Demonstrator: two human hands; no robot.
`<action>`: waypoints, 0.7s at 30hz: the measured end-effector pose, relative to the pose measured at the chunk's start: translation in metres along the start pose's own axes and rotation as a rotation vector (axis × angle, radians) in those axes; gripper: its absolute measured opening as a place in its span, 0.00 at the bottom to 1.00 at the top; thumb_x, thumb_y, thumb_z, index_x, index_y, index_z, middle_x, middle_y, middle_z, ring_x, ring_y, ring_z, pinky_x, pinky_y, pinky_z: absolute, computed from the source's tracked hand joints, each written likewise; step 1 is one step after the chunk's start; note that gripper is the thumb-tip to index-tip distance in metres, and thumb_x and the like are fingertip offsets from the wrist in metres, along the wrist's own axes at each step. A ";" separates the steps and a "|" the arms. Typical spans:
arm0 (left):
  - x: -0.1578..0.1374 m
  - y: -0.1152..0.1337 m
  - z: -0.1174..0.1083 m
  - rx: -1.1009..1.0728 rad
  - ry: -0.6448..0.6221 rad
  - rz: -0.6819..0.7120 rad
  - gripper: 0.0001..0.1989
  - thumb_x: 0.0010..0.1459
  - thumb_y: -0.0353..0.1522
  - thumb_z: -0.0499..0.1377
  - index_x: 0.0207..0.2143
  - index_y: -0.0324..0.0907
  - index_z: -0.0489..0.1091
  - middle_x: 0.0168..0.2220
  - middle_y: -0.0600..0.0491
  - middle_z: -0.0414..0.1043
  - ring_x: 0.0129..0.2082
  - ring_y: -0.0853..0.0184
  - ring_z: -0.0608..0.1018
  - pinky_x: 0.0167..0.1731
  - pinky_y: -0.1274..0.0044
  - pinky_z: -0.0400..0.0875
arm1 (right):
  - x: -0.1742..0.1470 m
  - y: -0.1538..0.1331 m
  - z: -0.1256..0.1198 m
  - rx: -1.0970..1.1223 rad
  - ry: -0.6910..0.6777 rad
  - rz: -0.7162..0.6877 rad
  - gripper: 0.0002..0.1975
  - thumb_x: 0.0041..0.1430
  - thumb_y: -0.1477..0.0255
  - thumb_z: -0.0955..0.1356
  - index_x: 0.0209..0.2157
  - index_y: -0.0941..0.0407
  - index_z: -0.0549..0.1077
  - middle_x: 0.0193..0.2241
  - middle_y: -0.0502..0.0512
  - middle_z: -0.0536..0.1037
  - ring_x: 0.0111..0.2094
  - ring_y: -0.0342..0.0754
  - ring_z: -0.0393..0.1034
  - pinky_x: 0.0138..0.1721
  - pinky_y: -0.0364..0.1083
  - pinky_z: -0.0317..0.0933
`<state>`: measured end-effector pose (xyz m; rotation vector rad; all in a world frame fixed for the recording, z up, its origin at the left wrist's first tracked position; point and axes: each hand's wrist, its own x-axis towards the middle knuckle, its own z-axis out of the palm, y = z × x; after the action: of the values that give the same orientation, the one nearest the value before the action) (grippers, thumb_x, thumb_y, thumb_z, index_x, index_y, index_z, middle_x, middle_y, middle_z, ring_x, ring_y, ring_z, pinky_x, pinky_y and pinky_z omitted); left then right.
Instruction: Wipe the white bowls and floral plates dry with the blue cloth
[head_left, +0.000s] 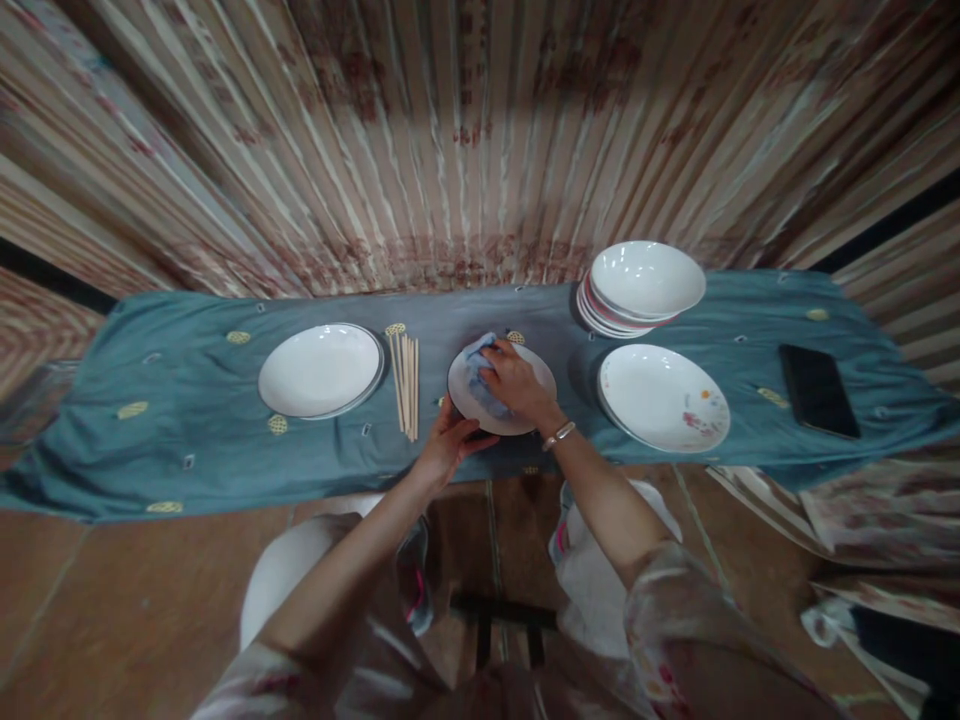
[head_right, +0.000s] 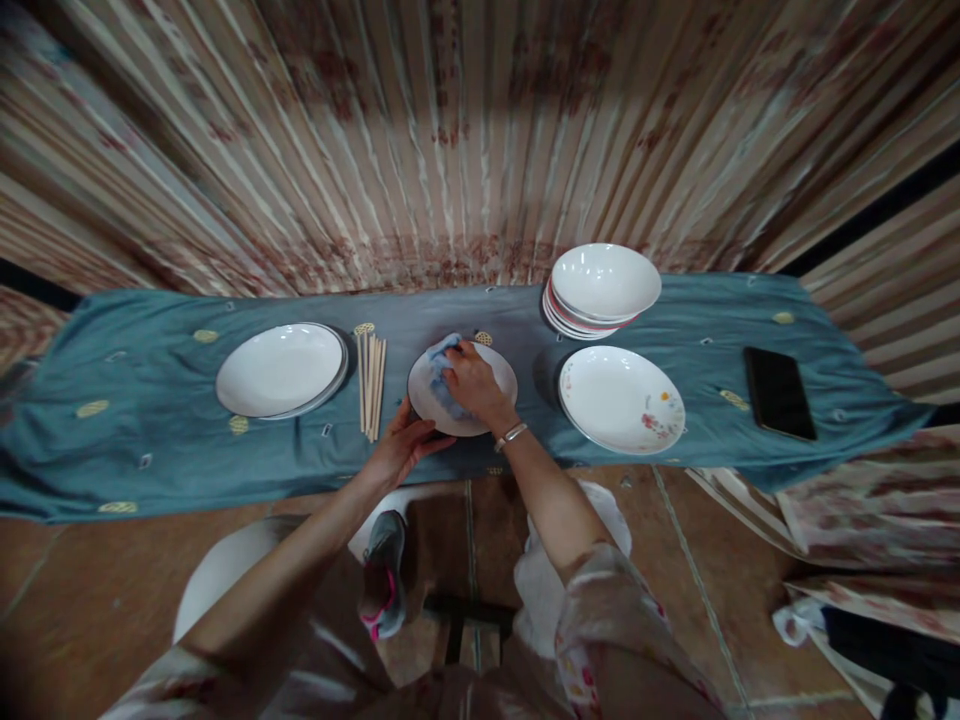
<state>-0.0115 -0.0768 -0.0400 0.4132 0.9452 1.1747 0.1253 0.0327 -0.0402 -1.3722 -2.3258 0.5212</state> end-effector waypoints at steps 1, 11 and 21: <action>0.000 0.000 0.000 -0.006 -0.002 0.002 0.33 0.47 0.23 0.65 0.56 0.49 0.64 0.46 0.54 0.74 0.42 0.63 0.78 0.48 0.55 0.75 | 0.000 -0.001 0.002 0.030 0.000 -0.022 0.16 0.64 0.76 0.62 0.52 0.61 0.70 0.57 0.65 0.67 0.57 0.54 0.65 0.59 0.49 0.58; 0.000 -0.002 0.000 0.006 -0.006 0.016 0.29 0.45 0.26 0.69 0.50 0.48 0.66 0.38 0.57 0.74 0.37 0.66 0.78 0.46 0.58 0.76 | -0.010 -0.011 0.009 0.388 -0.142 -0.255 0.16 0.60 0.77 0.65 0.48 0.55 0.77 0.53 0.57 0.75 0.56 0.50 0.67 0.60 0.51 0.58; 0.000 -0.003 -0.001 0.028 -0.025 0.002 0.34 0.38 0.24 0.71 0.49 0.45 0.66 0.34 0.58 0.75 0.33 0.66 0.79 0.44 0.61 0.77 | -0.035 0.005 -0.011 0.739 -0.412 -0.218 0.12 0.59 0.71 0.68 0.42 0.56 0.80 0.48 0.57 0.78 0.50 0.50 0.73 0.52 0.49 0.65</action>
<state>-0.0103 -0.0783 -0.0428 0.4499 0.9408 1.1565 0.1494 0.0055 -0.0382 -0.6944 -2.1617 1.5113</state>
